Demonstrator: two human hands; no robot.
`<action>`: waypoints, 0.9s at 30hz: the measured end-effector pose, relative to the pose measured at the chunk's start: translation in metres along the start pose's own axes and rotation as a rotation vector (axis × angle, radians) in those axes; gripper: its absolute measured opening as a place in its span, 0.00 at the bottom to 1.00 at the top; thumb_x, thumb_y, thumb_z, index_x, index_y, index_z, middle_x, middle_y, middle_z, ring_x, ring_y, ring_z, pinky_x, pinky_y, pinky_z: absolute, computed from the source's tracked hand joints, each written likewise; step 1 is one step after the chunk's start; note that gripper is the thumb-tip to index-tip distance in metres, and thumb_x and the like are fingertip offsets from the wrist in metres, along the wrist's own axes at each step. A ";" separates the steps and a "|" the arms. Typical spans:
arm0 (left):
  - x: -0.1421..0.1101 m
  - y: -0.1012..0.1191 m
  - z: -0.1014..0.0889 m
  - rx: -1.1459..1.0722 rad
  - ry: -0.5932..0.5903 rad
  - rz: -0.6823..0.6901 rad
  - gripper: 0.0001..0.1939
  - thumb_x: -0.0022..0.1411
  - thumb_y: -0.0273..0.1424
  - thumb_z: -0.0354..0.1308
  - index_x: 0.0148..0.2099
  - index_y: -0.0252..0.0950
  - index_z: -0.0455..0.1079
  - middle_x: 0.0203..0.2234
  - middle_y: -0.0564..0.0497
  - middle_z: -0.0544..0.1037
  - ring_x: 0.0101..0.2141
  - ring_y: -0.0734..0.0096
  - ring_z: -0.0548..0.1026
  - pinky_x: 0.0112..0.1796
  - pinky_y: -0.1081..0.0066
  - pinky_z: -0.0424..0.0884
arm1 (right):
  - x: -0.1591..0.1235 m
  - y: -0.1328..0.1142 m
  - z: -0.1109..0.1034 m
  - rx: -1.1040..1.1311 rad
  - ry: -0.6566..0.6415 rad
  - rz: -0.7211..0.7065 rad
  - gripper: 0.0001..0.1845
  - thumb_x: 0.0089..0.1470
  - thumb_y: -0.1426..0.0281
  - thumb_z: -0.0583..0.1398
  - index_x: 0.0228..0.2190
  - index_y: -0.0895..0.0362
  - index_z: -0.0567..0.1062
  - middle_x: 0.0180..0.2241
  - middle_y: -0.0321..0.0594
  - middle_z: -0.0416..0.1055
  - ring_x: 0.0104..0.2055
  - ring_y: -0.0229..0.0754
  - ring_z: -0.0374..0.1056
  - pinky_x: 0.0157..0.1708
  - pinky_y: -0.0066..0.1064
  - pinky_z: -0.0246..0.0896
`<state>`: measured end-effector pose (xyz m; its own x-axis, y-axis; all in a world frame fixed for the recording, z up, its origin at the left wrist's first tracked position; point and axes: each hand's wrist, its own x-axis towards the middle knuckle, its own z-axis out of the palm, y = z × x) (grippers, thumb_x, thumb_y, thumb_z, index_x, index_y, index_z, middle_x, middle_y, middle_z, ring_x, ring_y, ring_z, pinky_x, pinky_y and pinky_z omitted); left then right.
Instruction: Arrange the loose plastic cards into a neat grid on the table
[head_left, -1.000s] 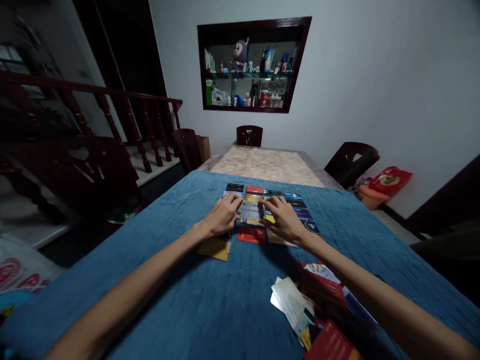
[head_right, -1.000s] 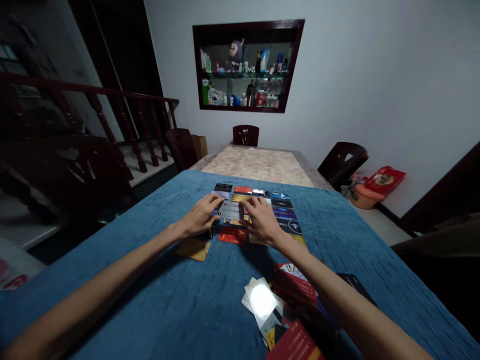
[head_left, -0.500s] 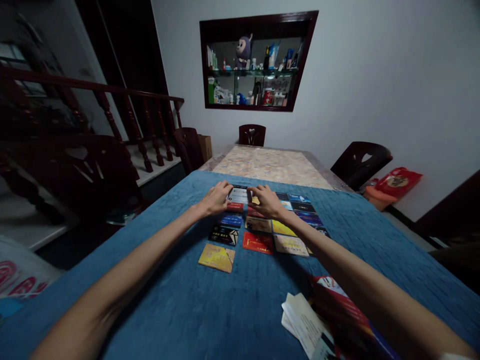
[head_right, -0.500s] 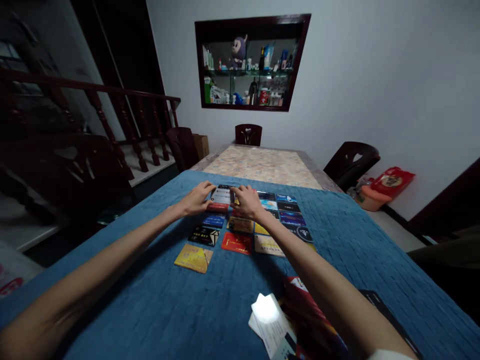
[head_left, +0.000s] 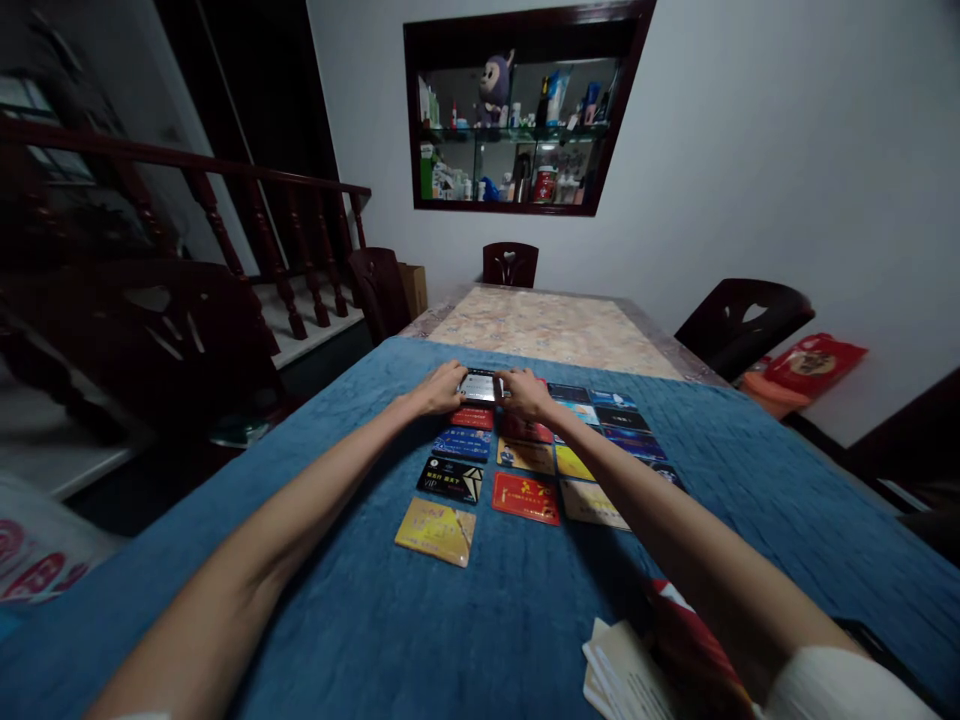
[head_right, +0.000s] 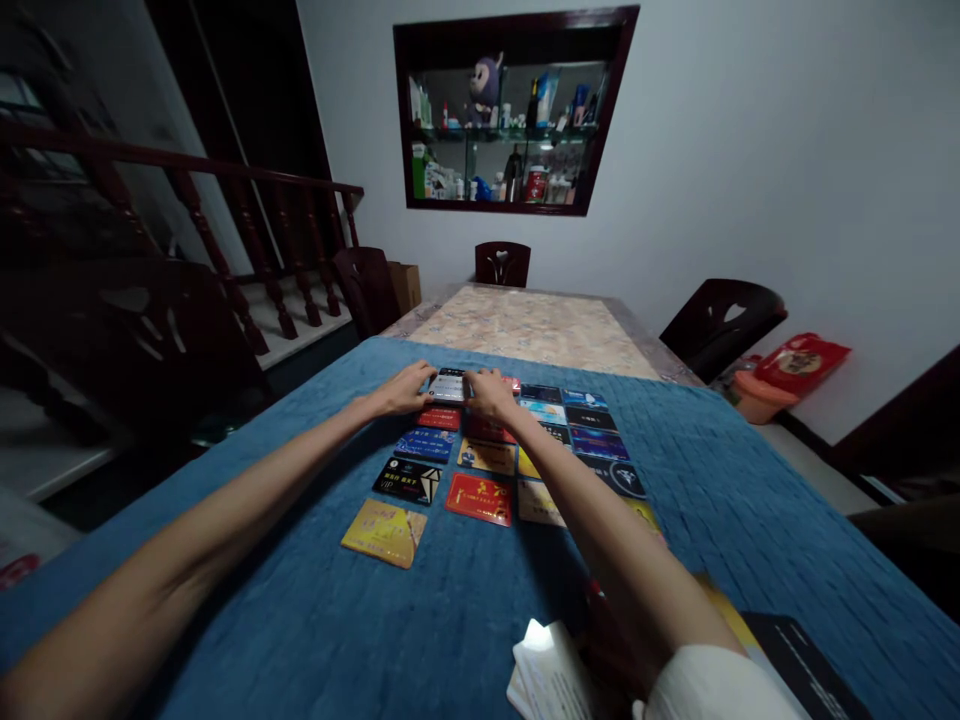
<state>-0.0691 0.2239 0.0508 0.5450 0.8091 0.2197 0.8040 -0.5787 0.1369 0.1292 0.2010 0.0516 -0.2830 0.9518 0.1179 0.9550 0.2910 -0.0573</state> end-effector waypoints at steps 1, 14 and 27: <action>0.002 -0.002 0.002 0.001 -0.010 -0.003 0.15 0.56 0.27 0.59 0.47 0.31 0.69 0.45 0.43 0.71 0.46 0.58 0.72 0.49 0.64 0.70 | 0.002 0.000 0.002 -0.002 -0.008 0.003 0.23 0.56 0.68 0.59 0.54 0.55 0.71 0.50 0.48 0.73 0.52 0.52 0.64 0.45 0.35 0.59; 0.016 -0.014 0.018 0.018 -0.078 -0.023 0.17 0.55 0.28 0.58 0.48 0.31 0.72 0.46 0.42 0.73 0.46 0.57 0.73 0.48 0.67 0.70 | 0.011 0.000 0.005 -0.034 -0.097 0.025 0.19 0.56 0.65 0.58 0.49 0.52 0.75 0.52 0.48 0.73 0.56 0.58 0.63 0.45 0.42 0.63; 0.023 -0.024 0.023 -0.020 -0.070 -0.025 0.18 0.51 0.27 0.57 0.45 0.30 0.75 0.41 0.44 0.76 0.42 0.59 0.74 0.44 0.70 0.71 | 0.013 -0.003 0.010 -0.051 -0.124 -0.003 0.17 0.59 0.66 0.55 0.48 0.53 0.75 0.53 0.51 0.72 0.56 0.59 0.63 0.45 0.47 0.64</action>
<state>-0.0701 0.2585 0.0302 0.5405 0.8282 0.1481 0.8131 -0.5594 0.1611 0.1219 0.2139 0.0436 -0.2917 0.9565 -0.0060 0.9565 0.2917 -0.0065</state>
